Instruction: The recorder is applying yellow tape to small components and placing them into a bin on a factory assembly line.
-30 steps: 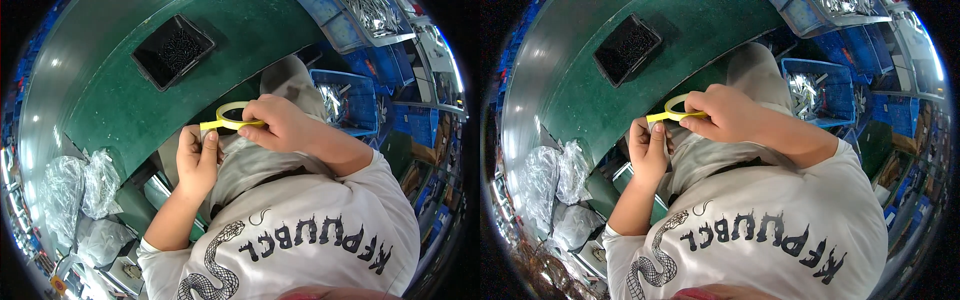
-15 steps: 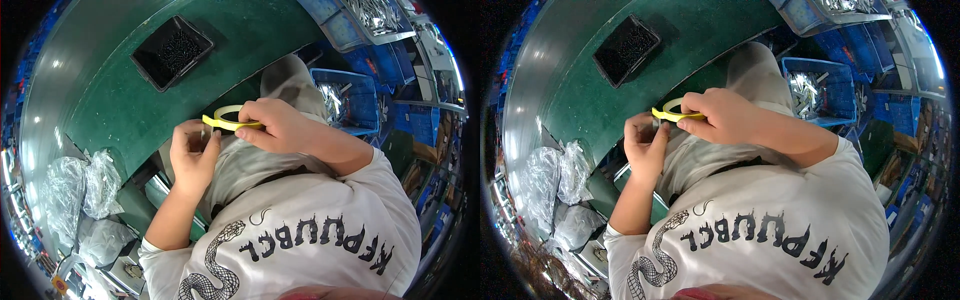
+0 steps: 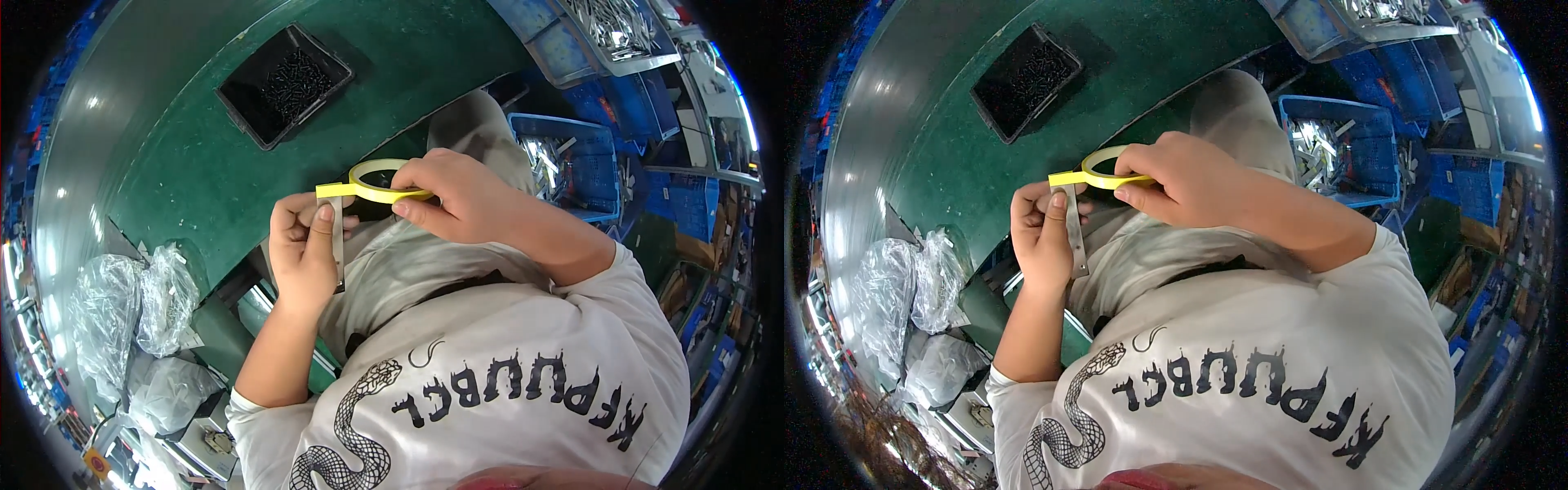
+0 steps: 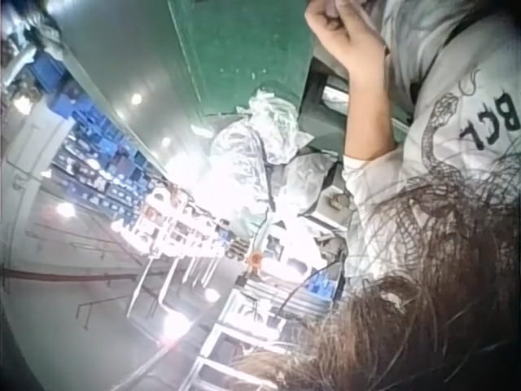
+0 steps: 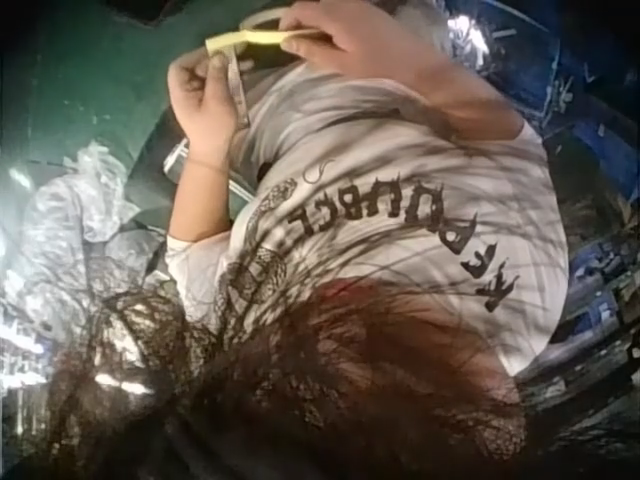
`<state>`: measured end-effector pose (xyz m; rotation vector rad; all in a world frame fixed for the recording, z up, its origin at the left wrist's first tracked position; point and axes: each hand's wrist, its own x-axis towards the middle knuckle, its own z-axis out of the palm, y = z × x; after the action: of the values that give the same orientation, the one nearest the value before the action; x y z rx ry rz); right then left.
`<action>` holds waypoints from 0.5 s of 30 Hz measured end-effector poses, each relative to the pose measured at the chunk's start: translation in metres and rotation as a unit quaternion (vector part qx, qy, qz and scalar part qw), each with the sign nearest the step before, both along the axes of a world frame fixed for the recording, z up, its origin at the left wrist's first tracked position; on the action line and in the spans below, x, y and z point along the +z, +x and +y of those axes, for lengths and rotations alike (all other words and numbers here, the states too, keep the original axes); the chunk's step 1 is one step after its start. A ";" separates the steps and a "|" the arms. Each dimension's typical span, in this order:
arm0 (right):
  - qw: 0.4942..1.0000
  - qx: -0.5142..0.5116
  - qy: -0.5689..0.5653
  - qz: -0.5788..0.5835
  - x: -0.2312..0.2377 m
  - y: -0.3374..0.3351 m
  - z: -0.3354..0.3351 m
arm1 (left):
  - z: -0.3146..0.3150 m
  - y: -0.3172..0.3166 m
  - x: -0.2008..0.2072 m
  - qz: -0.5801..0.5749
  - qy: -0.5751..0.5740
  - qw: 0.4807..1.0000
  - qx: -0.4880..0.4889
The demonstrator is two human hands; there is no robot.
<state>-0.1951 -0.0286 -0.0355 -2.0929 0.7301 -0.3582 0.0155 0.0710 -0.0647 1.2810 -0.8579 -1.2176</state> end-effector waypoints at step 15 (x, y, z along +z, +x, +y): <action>1.000 0.018 0.019 -0.006 -0.004 -0.001 -0.002 | -0.005 0.002 -0.004 0.103 0.058 0.993 -0.020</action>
<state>-0.1963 -0.0309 -0.0395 -2.0642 0.6870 -0.3353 0.0180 0.0664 -0.0682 1.2101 -0.6737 -1.4217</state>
